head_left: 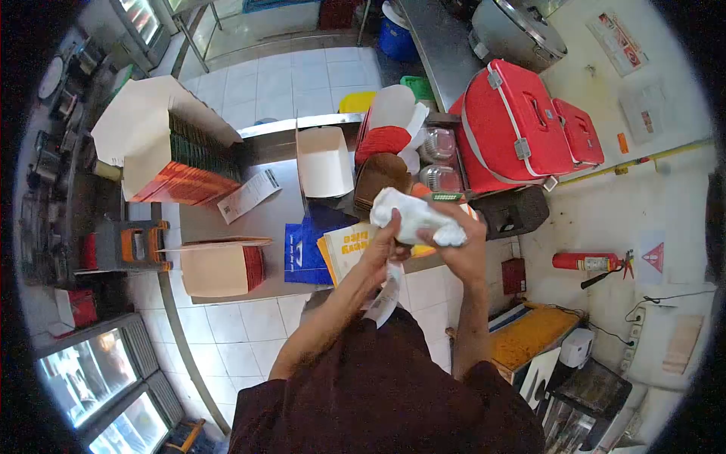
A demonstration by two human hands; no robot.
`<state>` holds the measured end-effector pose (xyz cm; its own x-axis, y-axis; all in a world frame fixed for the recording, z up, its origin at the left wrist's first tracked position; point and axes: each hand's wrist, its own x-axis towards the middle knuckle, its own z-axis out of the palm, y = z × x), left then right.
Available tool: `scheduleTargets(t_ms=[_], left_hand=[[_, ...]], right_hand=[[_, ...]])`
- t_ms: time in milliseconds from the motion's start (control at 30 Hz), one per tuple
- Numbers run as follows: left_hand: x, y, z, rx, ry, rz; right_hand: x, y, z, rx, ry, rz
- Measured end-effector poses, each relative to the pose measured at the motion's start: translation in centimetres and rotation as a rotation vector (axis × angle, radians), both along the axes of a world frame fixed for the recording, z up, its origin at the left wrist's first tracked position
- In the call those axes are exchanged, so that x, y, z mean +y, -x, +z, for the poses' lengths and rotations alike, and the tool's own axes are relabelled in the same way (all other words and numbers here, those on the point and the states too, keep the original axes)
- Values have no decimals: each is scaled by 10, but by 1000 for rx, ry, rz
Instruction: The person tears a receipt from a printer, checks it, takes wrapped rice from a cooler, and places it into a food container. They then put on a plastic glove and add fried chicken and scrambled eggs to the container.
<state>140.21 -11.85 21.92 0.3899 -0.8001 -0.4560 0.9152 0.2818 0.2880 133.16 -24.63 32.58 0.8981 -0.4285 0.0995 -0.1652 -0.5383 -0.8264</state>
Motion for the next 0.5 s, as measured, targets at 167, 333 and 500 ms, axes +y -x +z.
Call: scheduleTargets(t_ms=[167,333,500], left_hand=[[35,-11,-15,-105,-22,2],[69,-20,-28,-22,-88,230],[108,-22,-18,-144,-364,395]], right_hand=[[-23,-50,8,-48,360,83],[-37,-134,-88,320,742,367],[-49,-158,-124,153,526,454]])
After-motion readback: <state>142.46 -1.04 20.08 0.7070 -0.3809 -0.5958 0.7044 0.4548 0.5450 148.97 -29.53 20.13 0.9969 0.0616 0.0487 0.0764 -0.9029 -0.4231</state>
